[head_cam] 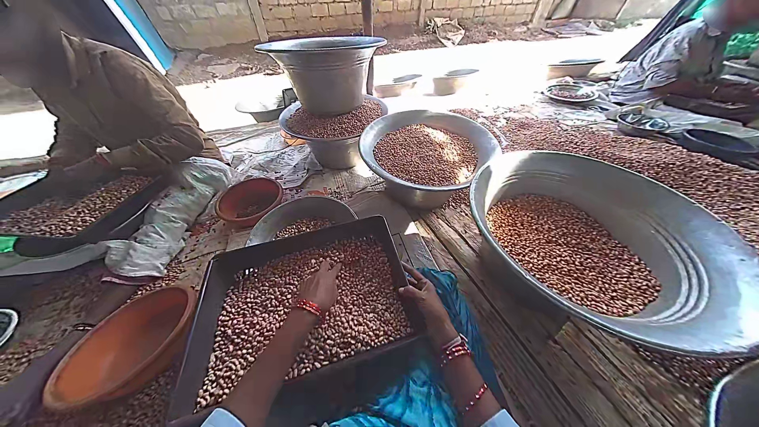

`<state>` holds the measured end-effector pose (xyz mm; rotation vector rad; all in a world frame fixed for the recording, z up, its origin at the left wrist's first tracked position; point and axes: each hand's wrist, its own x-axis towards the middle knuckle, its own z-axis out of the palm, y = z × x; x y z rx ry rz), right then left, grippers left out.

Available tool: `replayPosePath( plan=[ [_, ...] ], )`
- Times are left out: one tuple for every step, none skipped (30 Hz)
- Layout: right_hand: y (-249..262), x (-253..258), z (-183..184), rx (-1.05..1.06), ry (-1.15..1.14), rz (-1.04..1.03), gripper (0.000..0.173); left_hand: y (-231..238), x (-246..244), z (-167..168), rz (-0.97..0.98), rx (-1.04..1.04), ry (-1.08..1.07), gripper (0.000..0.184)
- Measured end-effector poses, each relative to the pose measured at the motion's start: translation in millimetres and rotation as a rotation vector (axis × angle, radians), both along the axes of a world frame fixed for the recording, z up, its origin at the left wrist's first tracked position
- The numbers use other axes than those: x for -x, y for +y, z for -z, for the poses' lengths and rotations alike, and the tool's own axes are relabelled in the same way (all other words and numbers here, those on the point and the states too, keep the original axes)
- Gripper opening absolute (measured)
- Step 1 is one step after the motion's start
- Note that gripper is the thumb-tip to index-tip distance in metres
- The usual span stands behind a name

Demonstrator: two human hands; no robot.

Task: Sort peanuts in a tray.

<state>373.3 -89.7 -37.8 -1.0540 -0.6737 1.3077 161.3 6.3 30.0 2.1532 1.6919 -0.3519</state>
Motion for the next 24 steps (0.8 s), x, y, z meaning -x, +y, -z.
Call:
replayPosePath(
  plan=[
    [2, -2, 0, -0.009, -0.015, -0.003, 0.057, 5, 16, -3, -0.062, -0.042, -0.01, 0.049],
    [4, -4, 2, -0.021, -0.029, -0.009, 0.058, 6, 31, -5, -0.113, -0.089, -0.015, 0.048],
    [6, -5, 2, -0.033, -0.039, -0.01, 0.058, 4, 43, -7, -0.147, -0.134, -0.024, 0.048],
    [8, -6, 1, -0.043, -0.053, -0.008, 0.058, 2, 52, -7, -0.17, -0.17, -0.052, 0.048],
    [10, -7, -1, -0.052, -0.07, -0.007, 0.057, 0, 59, -6, -0.167, -0.208, -0.1, 0.047],
    [12, -8, -2, -0.06, -0.09, -0.005, 0.056, -3, 61, -4, -0.141, -0.245, -0.157, 0.044],
    [15, -9, -3, -0.065, -0.119, -0.007, 0.056, -6, 59, -3, -0.105, -0.266, -0.217, 0.039],
    [17, -10, -2, -0.071, -0.155, -0.008, 0.056, -10, 54, -2, -0.06, -0.277, -0.272, 0.035],
    [19, -10, -1, -0.076, -0.207, -0.006, 0.055, -13, 45, -2, -0.017, -0.269, -0.3, 0.031],
    [20, -11, 0, -0.082, -0.282, -0.003, 0.054, -15, 35, -2, 0.03, -0.261, -0.304, 0.027],
    [19, -12, 0, -0.094, -0.384, 0.006, 0.053, -16, 23, -1, 0.074, -0.251, -0.292, 0.024],
    [17, -12, -2, -0.108, -0.503, 0.027, 0.05, -14, 12, 1, 0.113, -0.234, -0.278, 0.024],
    [14, -12, -5, -0.128, -0.631, 0.06, 0.045, -11, 1, 4, 0.147, -0.204, -0.258, 0.024],
    [11, -12, -8, -0.151, -0.765, 0.089, 0.039, -9, -9, 5, 0.176, -0.166, -0.233, 0.026],
    [9, -12, -13, -0.182, -0.903, 0.112, 0.032, -6, -19, 7, 0.199, -0.132, -0.205, 0.027],
    [8, -12, -17, -0.219, -1.029, 0.134, 0.025, -4, -28, 9, 0.226, -0.117, -0.178, 0.028],
    [8, -11, -19, -0.253, -1.14, 0.143, 0.018, -3, -35, 13, 0.26, -0.13, -0.156, 0.029],
    [10, -11, -22, -0.269, -1.239, 0.132, 0.014, -4, -40, 18, 0.297, -0.161, -0.137, 0.029],
    [14, -10, -24, -0.273, -1.324, 0.11, 0.013, -5, -43, 20, 0.326, -0.191, -0.124, 0.029],
    [20, -8, -27, -0.262, -1.392, 0.075, 0.013, -7, -46, 22, 0.344, -0.213, -0.101, 0.03],
    [27, -5, -30, -0.237, -1.46, 0.037, 0.015, -9, -47, 23, 0.355, -0.224, -0.087, 0.03],
    [34, -2, -33, -0.208, -1.54, 0.003, 0.017, -10, -48, 23, 0.355, -0.228, -0.082, 0.031],
    [42, 1, -35, -0.191, -1.614, -0.023, 0.018, -12, -47, 25, 0.348, -0.233, -0.089, 0.031],
    [48, 4, -38, -0.172, -1.672, -0.05, 0.019, -12, -45, 28, 0.334, -0.241, -0.109, 0.03]
  ],
)
